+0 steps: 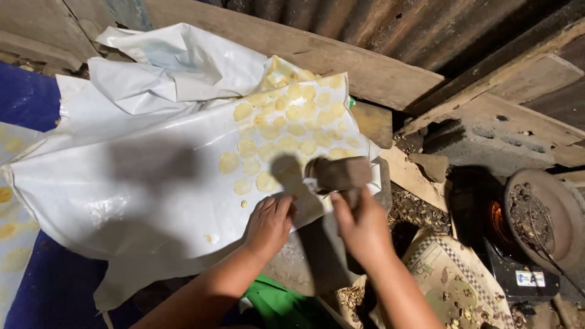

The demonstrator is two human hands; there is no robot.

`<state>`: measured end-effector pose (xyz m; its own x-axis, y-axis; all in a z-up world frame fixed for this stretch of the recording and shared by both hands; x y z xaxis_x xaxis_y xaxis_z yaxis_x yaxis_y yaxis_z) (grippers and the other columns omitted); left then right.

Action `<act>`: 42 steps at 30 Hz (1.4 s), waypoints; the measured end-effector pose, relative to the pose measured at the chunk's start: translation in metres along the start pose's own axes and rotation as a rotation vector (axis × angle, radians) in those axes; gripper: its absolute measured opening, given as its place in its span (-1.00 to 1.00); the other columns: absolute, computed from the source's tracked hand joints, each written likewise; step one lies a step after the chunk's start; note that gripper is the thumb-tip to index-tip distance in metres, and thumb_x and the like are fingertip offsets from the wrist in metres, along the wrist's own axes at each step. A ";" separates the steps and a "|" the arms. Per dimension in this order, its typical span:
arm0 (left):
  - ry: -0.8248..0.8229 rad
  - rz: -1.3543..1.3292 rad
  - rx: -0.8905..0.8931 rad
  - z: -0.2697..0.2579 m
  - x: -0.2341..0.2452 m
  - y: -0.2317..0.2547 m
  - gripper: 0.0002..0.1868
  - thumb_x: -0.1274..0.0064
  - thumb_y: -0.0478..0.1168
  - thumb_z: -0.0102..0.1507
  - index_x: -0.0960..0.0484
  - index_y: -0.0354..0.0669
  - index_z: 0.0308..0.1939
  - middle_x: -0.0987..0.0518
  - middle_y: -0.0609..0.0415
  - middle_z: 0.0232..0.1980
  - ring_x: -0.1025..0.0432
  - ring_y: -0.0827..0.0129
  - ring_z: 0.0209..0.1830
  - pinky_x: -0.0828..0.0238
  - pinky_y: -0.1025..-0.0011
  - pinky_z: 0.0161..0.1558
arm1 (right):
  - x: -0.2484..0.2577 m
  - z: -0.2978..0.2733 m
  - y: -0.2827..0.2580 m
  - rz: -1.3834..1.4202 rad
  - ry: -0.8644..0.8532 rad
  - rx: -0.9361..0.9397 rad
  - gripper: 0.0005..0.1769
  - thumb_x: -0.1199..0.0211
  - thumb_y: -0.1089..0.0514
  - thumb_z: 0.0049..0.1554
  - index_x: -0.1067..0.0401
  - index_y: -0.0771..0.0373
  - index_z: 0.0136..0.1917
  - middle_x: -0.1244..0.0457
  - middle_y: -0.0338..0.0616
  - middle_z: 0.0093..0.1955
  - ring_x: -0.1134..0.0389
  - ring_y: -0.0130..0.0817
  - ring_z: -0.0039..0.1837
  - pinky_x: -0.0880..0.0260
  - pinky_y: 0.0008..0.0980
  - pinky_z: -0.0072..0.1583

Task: Cracking and flattening nuts using a stone and mallet to prepare them for drying

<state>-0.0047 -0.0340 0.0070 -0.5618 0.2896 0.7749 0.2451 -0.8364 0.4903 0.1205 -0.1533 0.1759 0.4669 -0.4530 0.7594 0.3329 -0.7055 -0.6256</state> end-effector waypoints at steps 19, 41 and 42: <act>-0.062 0.082 0.109 -0.009 0.051 -0.011 -0.62 -0.02 -0.46 0.19 -0.67 -0.15 0.07 -0.61 0.04 0.08 -0.44 0.18 0.13 -0.40 0.22 0.25 | -0.030 -0.013 0.038 -0.114 -0.213 -0.075 -0.46 -0.19 -0.15 0.18 -0.34 0.27 0.24 -0.42 0.00 -0.24 -0.44 -0.16 -0.31 -0.46 -0.26 -0.21; 0.258 -0.077 0.204 -0.073 0.123 -0.041 -0.81 -0.21 -0.47 0.13 -0.68 -0.36 -0.17 -0.58 -0.04 -0.12 -0.47 0.23 -0.18 -0.50 0.36 -0.11 | -0.063 0.009 0.043 -0.235 -0.258 0.114 -0.57 -0.21 -0.06 0.17 -0.29 0.31 0.13 -0.39 0.15 -0.12 -0.45 0.13 -0.12 -0.49 -0.05 -0.03; 0.265 -0.064 0.181 -0.076 0.118 -0.043 -0.81 -0.23 -0.50 0.12 -0.67 -0.39 -0.18 -0.58 -0.09 -0.12 -0.48 0.28 -0.20 -0.57 0.41 -0.15 | -0.054 0.007 0.035 -0.276 -0.224 0.115 -0.58 -0.18 -0.06 0.20 -0.25 0.31 0.12 -0.39 0.16 -0.14 -0.46 0.13 -0.15 -0.50 -0.03 -0.06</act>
<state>-0.1415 0.0007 0.0474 -0.7608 0.1882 0.6211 0.3258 -0.7169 0.6163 0.1131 -0.1500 0.1116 0.5104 -0.1150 0.8522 0.5550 -0.7130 -0.4286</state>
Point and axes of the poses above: each hand's wrist, its own z-axis towards the middle knuckle, its own x-axis out of the back of the hand, y = z × x, the point moved 4 cm from there along z, towards the middle knuckle
